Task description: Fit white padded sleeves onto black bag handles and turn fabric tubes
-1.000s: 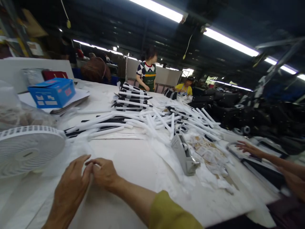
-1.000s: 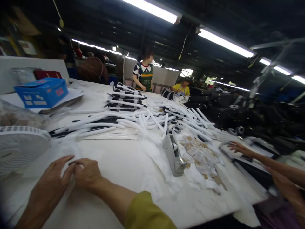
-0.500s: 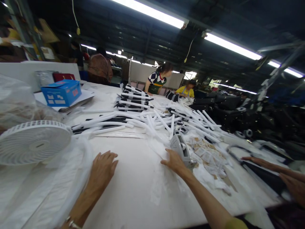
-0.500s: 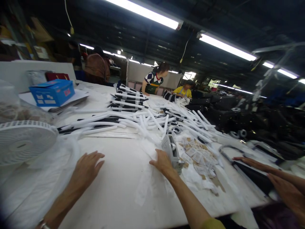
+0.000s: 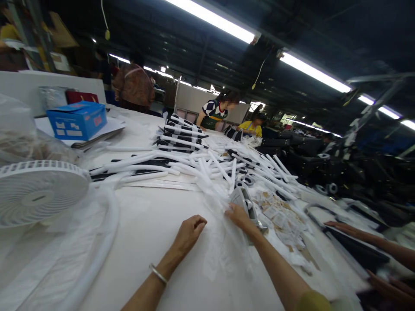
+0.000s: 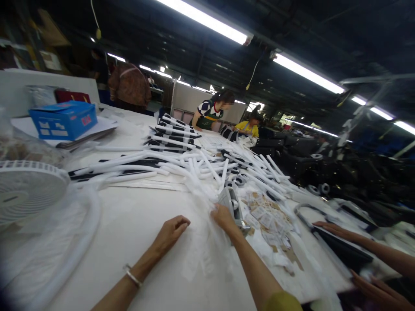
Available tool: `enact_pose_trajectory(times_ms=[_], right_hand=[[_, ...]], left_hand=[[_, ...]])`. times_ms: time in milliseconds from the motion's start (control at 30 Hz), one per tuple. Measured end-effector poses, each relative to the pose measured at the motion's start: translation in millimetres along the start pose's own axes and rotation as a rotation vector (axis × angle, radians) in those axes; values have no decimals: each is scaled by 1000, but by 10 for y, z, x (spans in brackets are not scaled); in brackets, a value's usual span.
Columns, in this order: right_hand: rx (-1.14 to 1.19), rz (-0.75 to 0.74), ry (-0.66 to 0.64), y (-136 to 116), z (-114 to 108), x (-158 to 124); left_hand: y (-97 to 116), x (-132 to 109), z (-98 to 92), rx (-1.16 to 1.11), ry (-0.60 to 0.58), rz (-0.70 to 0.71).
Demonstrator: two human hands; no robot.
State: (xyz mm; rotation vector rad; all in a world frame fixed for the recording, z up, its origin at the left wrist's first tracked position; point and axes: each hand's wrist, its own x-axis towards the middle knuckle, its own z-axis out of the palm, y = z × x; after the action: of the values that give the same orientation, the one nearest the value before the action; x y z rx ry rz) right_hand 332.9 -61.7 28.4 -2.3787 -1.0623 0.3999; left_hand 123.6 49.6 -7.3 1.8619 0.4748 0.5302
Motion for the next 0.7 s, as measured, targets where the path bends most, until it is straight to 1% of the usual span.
enact_pose_trajectory(times_ms=[100, 200, 267, 333, 433, 500, 600, 667, 700], right_hand=[[180, 40, -83, -14, -57, 21], [309, 67, -156, -53, -97, 35], [348, 75, -217, -100, -119, 37], [348, 74, -284, -162, -134, 27], [260, 60, -337, -267, -110, -17], [164, 31, -316, -343, -25, -88], [7, -60, -224, -487, 241, -299], [-195, -180, -184, -611, 469, -505], [-310, -246, -180, -677, 571, -615]], left_hand=[[-56, 5, -85, -107, 10, -41], [-78, 24, -142, -221, 16, -95], [-84, 43, -135, -319, -3, -145], [-90, 58, -95, -433, -50, -203], [-92, 51, -18, -608, -130, -279], [-75, 24, 16, -714, -166, -309], [-19, -29, 41, -842, -196, -326], [16, -51, 56, -992, -182, -343], [23, -54, 65, -1073, -154, -361]])
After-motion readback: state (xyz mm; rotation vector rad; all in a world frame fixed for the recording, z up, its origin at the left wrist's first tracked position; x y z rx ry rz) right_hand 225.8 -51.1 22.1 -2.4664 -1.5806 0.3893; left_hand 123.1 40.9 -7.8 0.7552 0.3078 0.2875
